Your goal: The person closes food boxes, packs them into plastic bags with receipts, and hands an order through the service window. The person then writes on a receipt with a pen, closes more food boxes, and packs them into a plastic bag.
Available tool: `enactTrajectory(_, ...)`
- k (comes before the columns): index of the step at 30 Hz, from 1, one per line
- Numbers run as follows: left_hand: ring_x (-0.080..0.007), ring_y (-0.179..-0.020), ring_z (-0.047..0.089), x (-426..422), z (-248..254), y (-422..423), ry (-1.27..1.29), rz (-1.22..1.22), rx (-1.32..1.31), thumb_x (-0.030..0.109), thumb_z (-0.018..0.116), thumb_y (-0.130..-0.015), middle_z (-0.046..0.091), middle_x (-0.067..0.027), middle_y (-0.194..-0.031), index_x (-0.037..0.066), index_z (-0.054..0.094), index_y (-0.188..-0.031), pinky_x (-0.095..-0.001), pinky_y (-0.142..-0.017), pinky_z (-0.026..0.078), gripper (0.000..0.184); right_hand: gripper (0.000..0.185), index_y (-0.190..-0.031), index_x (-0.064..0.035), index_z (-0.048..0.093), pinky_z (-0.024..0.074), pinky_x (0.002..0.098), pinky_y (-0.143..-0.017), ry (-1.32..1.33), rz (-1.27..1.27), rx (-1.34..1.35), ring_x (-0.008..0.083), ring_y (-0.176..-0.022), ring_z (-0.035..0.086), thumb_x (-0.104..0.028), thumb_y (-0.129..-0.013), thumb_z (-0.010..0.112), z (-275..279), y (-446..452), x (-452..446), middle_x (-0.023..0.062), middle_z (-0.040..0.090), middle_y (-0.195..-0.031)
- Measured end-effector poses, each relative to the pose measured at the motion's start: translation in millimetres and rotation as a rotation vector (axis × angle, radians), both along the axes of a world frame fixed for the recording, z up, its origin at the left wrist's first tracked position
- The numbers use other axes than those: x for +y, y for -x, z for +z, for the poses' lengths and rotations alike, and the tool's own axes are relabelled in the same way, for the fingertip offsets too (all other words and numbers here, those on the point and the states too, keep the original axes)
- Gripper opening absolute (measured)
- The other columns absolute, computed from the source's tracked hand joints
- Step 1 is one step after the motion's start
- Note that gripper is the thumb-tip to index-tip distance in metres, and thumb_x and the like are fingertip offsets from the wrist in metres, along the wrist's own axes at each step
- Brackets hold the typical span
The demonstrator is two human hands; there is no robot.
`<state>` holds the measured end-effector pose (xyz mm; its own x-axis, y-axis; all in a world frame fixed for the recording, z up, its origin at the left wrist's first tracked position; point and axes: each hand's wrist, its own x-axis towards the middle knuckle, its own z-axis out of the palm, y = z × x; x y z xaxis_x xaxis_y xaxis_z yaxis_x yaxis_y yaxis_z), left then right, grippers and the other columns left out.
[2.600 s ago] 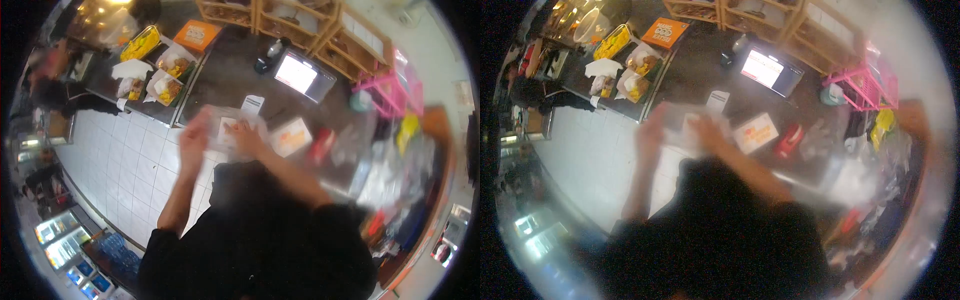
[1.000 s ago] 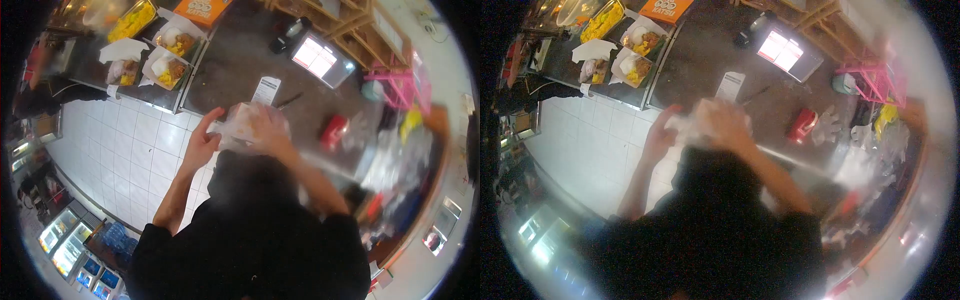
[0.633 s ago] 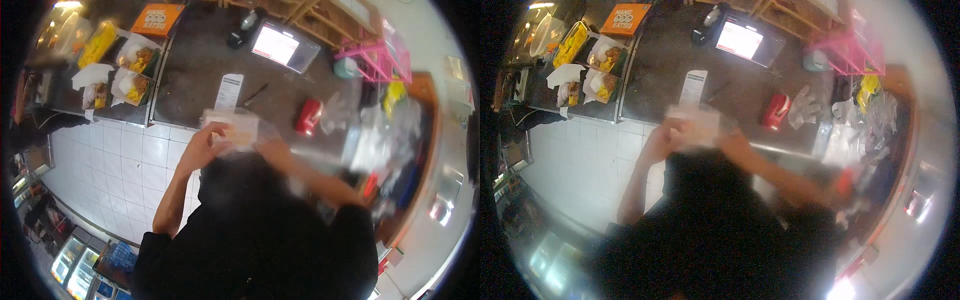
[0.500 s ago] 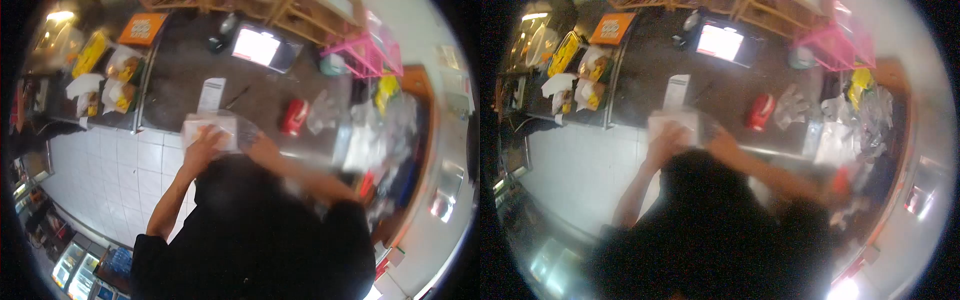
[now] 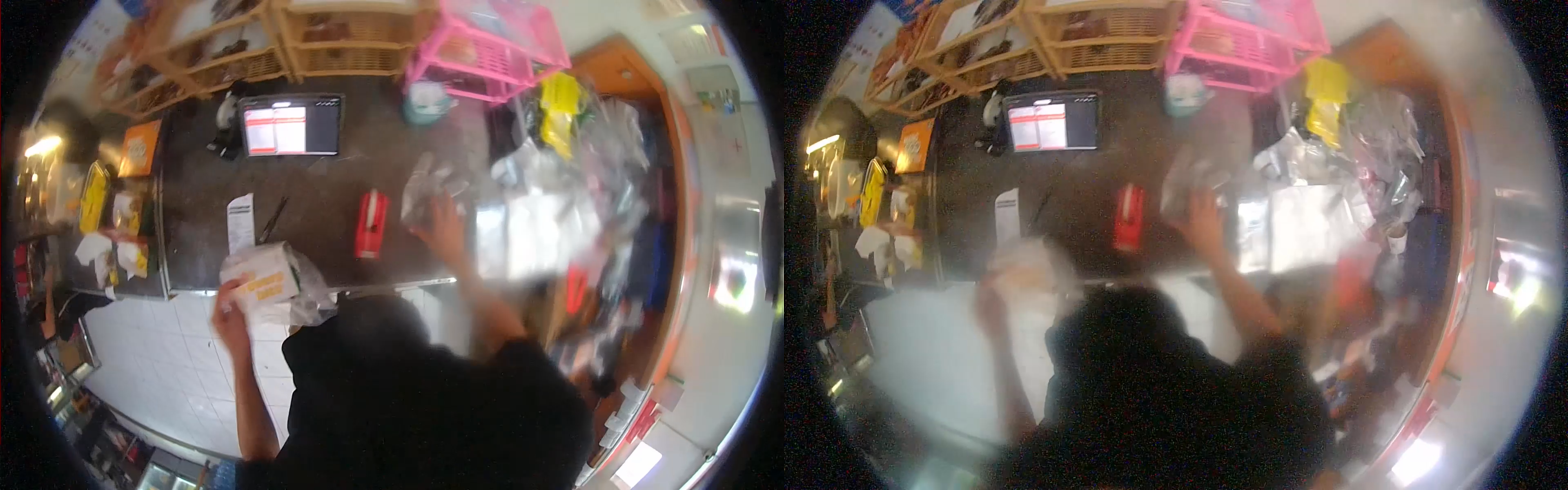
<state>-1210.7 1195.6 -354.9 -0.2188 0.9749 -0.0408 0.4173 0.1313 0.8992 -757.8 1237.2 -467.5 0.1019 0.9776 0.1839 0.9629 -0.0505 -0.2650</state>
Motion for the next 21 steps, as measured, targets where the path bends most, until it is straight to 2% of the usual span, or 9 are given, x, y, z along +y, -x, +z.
enactTrajectory(2,-0.0093,-0.080,0.051,9.6,38.8,8.7,0.169,0.385,-0.024,0.022,0.047,-0.102,0.063,-0.0023,-0.098,0.000,0.065,-0.113,-0.0253,-0.070,0.043,0.030,0.025,-0.105,-0.0017,0.061,0.0484,0.0447,-0.085,0.028,0.039,-0.133,0.0358,-0.102,0.061,-0.018,-0.086,0.063,-57.9,-35.9,-19.1,0.0177,0.063,-0.105)
enactTrajectory(3,-0.0120,-0.083,0.055,12.3,20.7,34.6,-0.009,0.395,0.237,0.023,0.049,-0.102,0.065,-0.0046,-0.098,-0.001,0.065,-0.112,-0.0260,-0.070,0.044,0.030,0.025,-0.107,-0.0015,0.059,0.0491,0.0441,-0.081,0.122,0.132,-0.067,0.0374,-0.096,0.062,-0.018,-0.088,0.061,-72.0,-48.0,-19.3,0.0180,0.064,-0.102)
enactTrajectory(4,-0.0168,-0.091,0.059,4.6,5.2,70.8,-0.091,0.246,0.535,0.020,0.052,-0.100,0.065,-0.0100,-0.112,-0.001,0.061,-0.120,-0.0267,-0.076,0.047,0.030,0.025,-0.107,-0.0015,0.059,0.0491,0.0441,-0.081,0.114,0.127,-0.062,0.0374,-0.096,0.062,-0.018,-0.088,0.061,-69.7,-53.2,-14.8,0.0180,0.064,-0.102)
enactTrajectory(7,-0.0244,-0.114,0.056,16.9,45.2,43.6,0.106,0.278,0.549,0.012,0.055,-0.095,0.055,-0.0160,-0.133,0.000,0.050,-0.134,-0.0337,-0.093,0.045,0.041,0.018,-0.103,-0.0010,0.060,0.0494,0.0452,-0.080,0.182,-0.496,0.705,0.0382,-0.092,0.062,-0.014,-0.091,0.057,-27.8,-74.4,13.4,0.0190,0.065,-0.096)
enactTrajectory(9,-0.0293,-0.131,0.045,26.9,67.8,-3.6,-0.254,0.148,0.907,0.005,0.057,-0.089,0.043,-0.0159,-0.145,0.002,0.039,-0.143,-0.0406,-0.104,0.038,0.057,0.020,-0.105,-0.0018,0.062,0.0500,0.0446,-0.081,0.198,-0.287,0.733,0.0382,-0.092,0.063,-0.015,-0.090,0.059,-27.7,-111.8,25.0,0.0193,0.065,-0.096)
enactTrajectory(10,-0.0293,-0.131,0.045,33.9,78.6,-32.8,-0.256,0.139,0.905,0.005,0.057,-0.089,0.043,-0.0159,-0.145,0.002,0.039,-0.143,-0.0406,-0.104,0.038,0.057,0.023,-0.107,-0.0025,0.063,0.0506,0.0441,-0.082,0.215,-0.066,0.753,0.0381,-0.092,0.063,-0.016,-0.088,0.060,-26.1,-134.4,30.3,0.0197,0.066,-0.097)
enactTrajectory(14,-0.0342,-0.138,0.036,60.7,75.5,-131.1,-0.177,-0.063,0.460,0.002,0.055,-0.086,0.040,-0.0193,-0.147,-0.001,0.038,-0.142,-0.0447,-0.110,0.032,0.059,0.028,-0.104,-0.0048,0.067,0.0513,0.0429,-0.082,-0.357,-0.608,-0.143,0.0346,-0.092,0.064,-0.025,-0.083,0.068,6.5,-228.6,71.9,0.0173,0.067,-0.098)
enactTrajectory(19,-0.0376,-0.134,0.039,88.6,70.7,-212.6,-0.111,-0.402,0.357,-0.001,0.059,-0.083,0.043,-0.0221,-0.142,-0.002,0.039,-0.140,-0.0444,-0.110,0.034,0.060,0.021,-0.101,-0.0059,0.066,0.0479,0.0458,-0.081,0.065,-0.405,-0.116,0.0343,-0.095,0.062,-0.020,-0.089,0.056,30.5,-270.3,73.6,0.0143,0.065,-0.099)
enactTrajectory(21,-0.0372,-0.132,0.041,98.8,70.2,-237.7,-0.080,-0.468,0.299,0.000,0.060,-0.083,0.044,-0.0220,-0.141,-0.001,0.041,-0.139,-0.0440,-0.109,0.035,0.059,0.020,-0.099,-0.0044,0.066,0.0484,0.0449,-0.079,-0.015,-0.414,-0.028,0.0340,-0.092,0.062,-0.018,-0.090,0.055,48.1,-258.5,75.9,0.0141,0.065,-0.097)
